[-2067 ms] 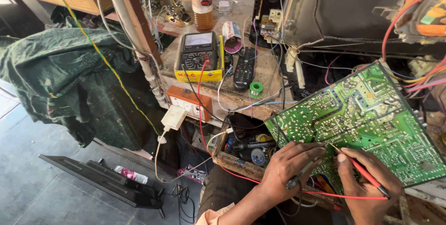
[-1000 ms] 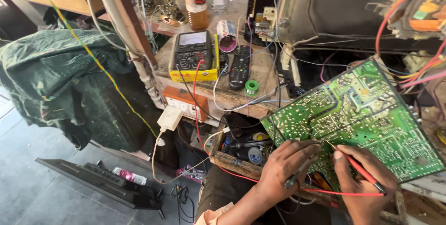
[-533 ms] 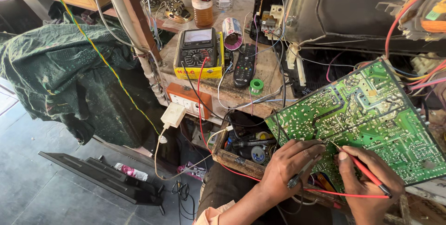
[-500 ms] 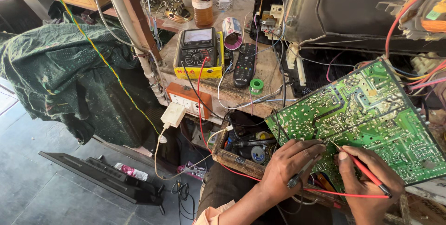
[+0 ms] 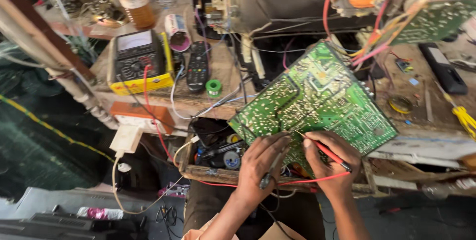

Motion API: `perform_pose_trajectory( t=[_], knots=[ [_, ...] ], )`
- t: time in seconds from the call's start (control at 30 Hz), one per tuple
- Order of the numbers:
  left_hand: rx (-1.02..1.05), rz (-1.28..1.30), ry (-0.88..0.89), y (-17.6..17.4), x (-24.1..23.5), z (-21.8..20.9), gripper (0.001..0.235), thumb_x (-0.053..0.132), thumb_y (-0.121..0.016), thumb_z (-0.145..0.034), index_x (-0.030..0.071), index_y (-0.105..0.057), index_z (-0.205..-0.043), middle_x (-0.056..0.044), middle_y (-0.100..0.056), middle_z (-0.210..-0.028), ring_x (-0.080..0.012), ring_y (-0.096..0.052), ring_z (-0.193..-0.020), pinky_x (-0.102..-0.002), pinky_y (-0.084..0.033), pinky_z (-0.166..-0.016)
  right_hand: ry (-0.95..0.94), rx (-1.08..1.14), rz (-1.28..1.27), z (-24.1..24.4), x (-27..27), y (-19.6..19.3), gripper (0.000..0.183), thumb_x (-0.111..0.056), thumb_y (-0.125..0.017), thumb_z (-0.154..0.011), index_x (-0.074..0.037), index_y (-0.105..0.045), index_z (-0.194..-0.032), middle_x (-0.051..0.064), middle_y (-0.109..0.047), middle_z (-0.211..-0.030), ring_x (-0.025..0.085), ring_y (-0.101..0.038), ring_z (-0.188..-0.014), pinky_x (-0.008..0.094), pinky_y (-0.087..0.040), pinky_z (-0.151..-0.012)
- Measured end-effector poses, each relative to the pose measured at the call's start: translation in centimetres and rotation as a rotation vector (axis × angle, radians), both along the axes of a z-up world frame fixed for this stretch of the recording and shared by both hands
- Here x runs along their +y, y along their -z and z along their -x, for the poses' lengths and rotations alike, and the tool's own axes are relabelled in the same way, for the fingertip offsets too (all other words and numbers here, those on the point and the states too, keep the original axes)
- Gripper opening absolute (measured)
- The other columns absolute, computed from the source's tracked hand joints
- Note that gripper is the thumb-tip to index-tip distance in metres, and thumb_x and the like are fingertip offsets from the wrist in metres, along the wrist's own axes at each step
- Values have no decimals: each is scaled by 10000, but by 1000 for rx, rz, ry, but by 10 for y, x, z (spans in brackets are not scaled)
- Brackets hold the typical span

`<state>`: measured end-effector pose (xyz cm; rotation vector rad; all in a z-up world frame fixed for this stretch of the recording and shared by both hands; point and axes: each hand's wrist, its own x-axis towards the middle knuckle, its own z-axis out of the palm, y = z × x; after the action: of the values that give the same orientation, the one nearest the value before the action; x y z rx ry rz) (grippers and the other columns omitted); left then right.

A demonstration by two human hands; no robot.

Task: The person uses a soldering iron and solder wire to work on a green circuit board, then uses a multimeter to test connections on the board and another brown circuit board. The person handles the boards and tools with both hands throughout the clip.

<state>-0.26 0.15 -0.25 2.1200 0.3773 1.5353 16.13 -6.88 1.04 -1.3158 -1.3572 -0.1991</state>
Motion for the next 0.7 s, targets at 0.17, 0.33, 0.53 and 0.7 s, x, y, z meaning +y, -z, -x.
perform_pose_trajectory(
  t=[0.17, 0.33, 0.53, 0.7],
  knots=[
    [-14, -22, -24, -3, -2, -5, 303, -62, -706, -914, -5, -665, -1209, -142, -711, -1227, -315, -711, -1027, -382, -566, -865, -7, 6, -9, -5, 0, 2, 127, -45, -741, -923, 19, -735, -1032, 123, -763, -988, 178, -753, -863, 285, -599, -763],
    [-14, 7, -26, -2, -2, -7, 295, -46, -732, -911, 13, -682, -1196, -132, -730, -1219, -296, -719, -990, -367, -570, -842, -16, -21, -13, -7, 2, 5, 122, -41, -739, -917, 5, -748, -1030, 123, -771, -981, 181, -770, -864, 283, -623, -754],
    [-5, -7, -34, -3, -2, -9, 304, -50, -731, -902, 12, -684, -1196, -137, -725, -1224, -304, -712, -989, -368, -567, -850, -2, -28, -2, -8, 1, 2, 126, -36, -747, -904, 10, -750, -1021, 121, -771, -968, 183, -769, -847, 287, -614, -750],
    [-4, -6, -24, -4, -2, -8, 307, -60, -723, -898, 3, -678, -1195, -145, -718, -1219, -315, -709, -1003, -377, -565, -863, 4, -20, -4, -7, 1, 3, 124, -33, -746, -901, 10, -746, -1017, 118, -768, -971, 182, -766, -849, 285, -608, -757]
  ],
)
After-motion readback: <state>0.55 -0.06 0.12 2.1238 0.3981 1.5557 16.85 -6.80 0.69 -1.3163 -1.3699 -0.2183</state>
